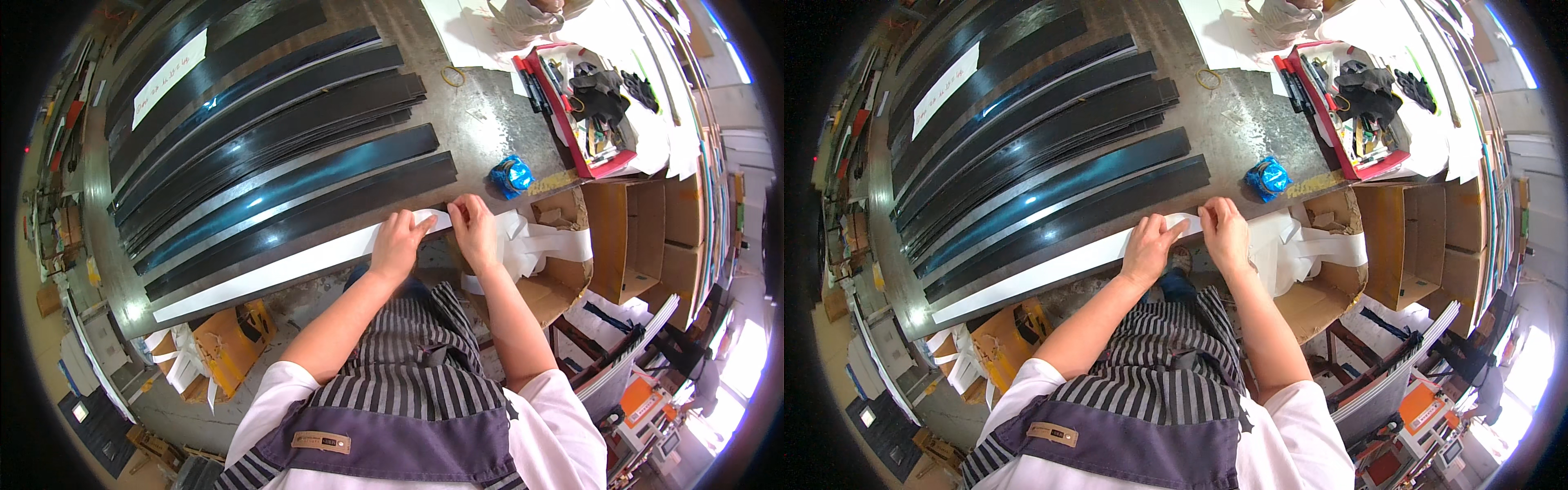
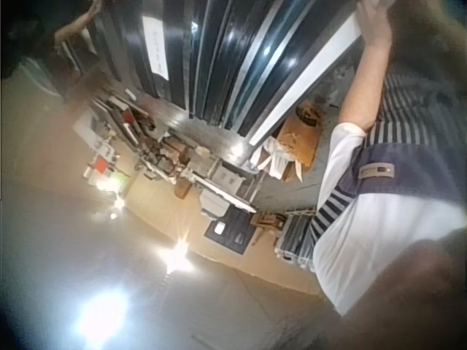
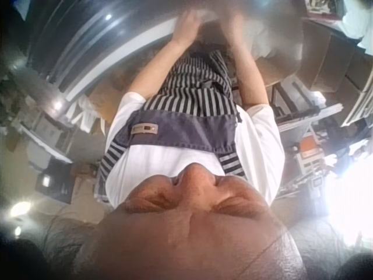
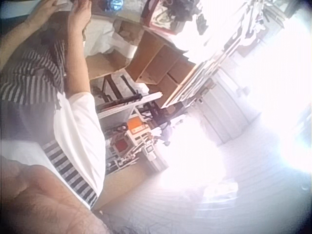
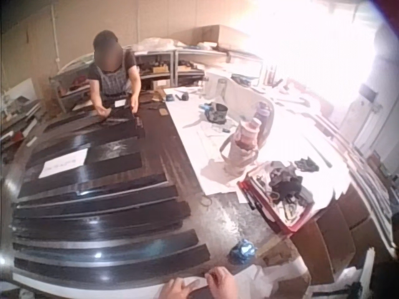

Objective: The person wraps long, dark metal sheets with white paper on a workbench. They place a sheet, cover it with paper, and use a blue tape dispenser to secure the paper. The person repeats this process for multiple sheets, stacking the wrapped items on the table.

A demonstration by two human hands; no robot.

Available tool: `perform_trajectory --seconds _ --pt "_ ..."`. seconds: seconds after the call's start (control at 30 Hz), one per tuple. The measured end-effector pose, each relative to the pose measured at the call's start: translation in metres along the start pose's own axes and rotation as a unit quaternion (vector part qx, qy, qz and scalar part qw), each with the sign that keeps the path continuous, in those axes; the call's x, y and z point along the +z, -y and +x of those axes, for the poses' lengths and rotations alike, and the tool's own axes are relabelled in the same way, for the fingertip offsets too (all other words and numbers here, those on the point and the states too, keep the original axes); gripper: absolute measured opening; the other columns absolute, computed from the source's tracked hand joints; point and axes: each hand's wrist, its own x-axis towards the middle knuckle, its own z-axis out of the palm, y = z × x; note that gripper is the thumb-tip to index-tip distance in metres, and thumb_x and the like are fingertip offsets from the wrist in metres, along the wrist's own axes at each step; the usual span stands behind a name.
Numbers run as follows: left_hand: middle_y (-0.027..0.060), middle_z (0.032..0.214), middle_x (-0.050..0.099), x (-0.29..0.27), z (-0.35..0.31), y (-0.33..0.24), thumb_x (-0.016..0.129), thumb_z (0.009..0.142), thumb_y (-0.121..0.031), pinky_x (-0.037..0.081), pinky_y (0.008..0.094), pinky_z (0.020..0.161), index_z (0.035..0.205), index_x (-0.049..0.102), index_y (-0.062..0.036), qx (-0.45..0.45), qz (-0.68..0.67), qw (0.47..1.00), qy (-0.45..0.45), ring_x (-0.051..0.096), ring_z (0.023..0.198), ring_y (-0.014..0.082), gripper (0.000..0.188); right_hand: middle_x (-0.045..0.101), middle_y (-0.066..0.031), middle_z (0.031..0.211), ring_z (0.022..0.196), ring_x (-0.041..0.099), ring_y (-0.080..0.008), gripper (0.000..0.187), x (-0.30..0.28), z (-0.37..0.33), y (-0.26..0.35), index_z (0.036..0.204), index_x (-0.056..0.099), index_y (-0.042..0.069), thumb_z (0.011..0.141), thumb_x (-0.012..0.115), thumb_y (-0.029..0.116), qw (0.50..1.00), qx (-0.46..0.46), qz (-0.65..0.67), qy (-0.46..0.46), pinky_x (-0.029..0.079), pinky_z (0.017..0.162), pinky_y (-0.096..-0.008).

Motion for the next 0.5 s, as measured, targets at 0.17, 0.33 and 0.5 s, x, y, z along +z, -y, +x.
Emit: perform_trajectory --seconds 0.17,0.33,0.5 --pt "0.0074 0.101 0.052 0.006 0.000 -0.002 0.075 0.074 -0.002 0.053 0.0368 0.073 0.123 0.066 -0.0107 -0.032 -0.084 0.994 -0.064 0.061 0.083 0.0246 0.051 0.065 -0.0124 0.086 0.078 0.065 -0.0367 0.020 0.001 0.016 -0.007 0.084 0.062 0.007 0.083 0.074 0.023 0.992 0.006 -0.123 0.038 0.050 0.067 -0.0465" --pt "0.0071 0.102 0.054 0.013 0.022 -0.006 0.075 0.073 -0.003 0.054 0.0355 0.072 0.106 0.066 -0.0070 -0.029 -0.092 0.994 -0.060 0.064 0.088 0.0238 0.034 0.065 -0.0125 0.086 0.078 0.065 -0.0376 0.020 0.007 0.015 -0.004 0.083 0.061 0.007 0.081 0.074 0.022 0.987 0.019 -0.156 0.015 0.050 0.067 -0.0475" --pt "0.0056 0.095 0.063 0.010 0.017 0.009 0.070 0.078 -0.004 0.053 0.0356 0.074 0.084 0.062 -0.0034 0.037 -0.073 0.995 -0.051 0.063 0.092 0.0249 0.009 0.064 -0.0129 0.086 0.079 0.065 -0.0384 0.019 0.008 0.014 -0.006 0.083 0.061 0.007 0.081 0.074 0.020 0.988 0.015 -0.152 0.005 0.051 0.068 -0.0475"
